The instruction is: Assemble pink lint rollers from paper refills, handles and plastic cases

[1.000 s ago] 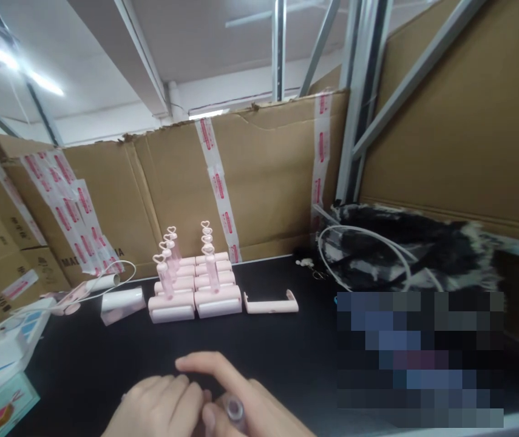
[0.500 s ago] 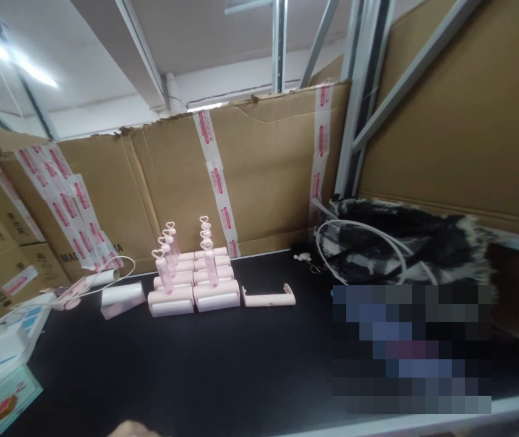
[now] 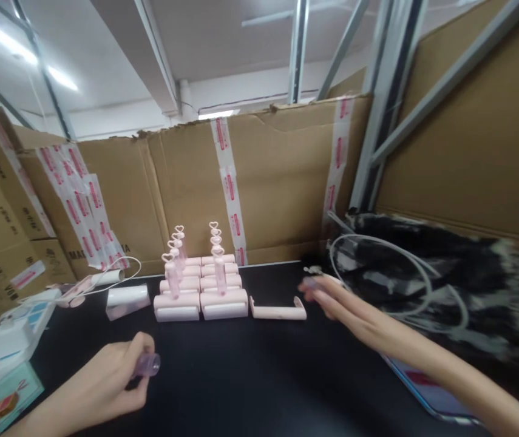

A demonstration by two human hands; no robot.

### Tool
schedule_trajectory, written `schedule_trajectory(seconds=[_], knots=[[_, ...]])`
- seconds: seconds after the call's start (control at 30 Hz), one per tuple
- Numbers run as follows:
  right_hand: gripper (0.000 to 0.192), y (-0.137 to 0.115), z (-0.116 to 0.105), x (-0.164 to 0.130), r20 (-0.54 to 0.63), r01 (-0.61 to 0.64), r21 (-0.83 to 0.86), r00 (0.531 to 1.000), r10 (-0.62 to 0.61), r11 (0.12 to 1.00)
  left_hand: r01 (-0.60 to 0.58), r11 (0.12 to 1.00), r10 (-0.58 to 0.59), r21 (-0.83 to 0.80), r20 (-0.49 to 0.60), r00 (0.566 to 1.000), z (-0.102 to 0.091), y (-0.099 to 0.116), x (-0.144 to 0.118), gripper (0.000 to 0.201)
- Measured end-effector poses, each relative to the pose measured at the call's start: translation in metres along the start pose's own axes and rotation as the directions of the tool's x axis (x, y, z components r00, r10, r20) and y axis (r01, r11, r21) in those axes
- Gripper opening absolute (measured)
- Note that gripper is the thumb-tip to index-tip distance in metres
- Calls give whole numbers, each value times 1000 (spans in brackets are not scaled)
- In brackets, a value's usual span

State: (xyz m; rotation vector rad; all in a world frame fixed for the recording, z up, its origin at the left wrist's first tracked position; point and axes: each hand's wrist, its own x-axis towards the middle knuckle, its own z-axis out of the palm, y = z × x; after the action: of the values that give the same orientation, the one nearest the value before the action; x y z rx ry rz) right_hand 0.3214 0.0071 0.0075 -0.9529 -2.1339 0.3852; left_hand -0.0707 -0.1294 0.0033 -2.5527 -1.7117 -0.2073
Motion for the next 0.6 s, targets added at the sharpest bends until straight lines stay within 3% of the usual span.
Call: schedule_trajectory(seconds=[0.1, 0.2, 0.27, 0.47, 0.53, 0.6], knots=[[33, 44, 15, 33, 88, -29, -223, 995, 50, 974, -46, 997, 45, 64, 18, 999, 19, -5, 18, 26], [31, 80, 31, 52, 35, -111, -297, 991, 127, 948, -37, 994, 35, 101, 21, 999, 39, -31, 27, 31], [30, 90, 37, 58, -17, -140, -307, 990, 142, 941, 7, 994, -9, 105, 16, 1000, 50, -55, 29, 29], [51, 74, 34, 63, -135, -184, -314, 980, 148, 931, 58, 987, -44, 151, -90, 995, 69, -104, 32, 25], [51, 65, 34, 62, -69, -179, -331, 984, 166, 926, 57, 987, -36, 149, -139, 990, 75, -111, 34, 28], [45, 59, 38, 58, 69, -143, -353, 981, 179, 925, 60, 987, -33, 148, -179, 983, 80, -118, 37, 29]])
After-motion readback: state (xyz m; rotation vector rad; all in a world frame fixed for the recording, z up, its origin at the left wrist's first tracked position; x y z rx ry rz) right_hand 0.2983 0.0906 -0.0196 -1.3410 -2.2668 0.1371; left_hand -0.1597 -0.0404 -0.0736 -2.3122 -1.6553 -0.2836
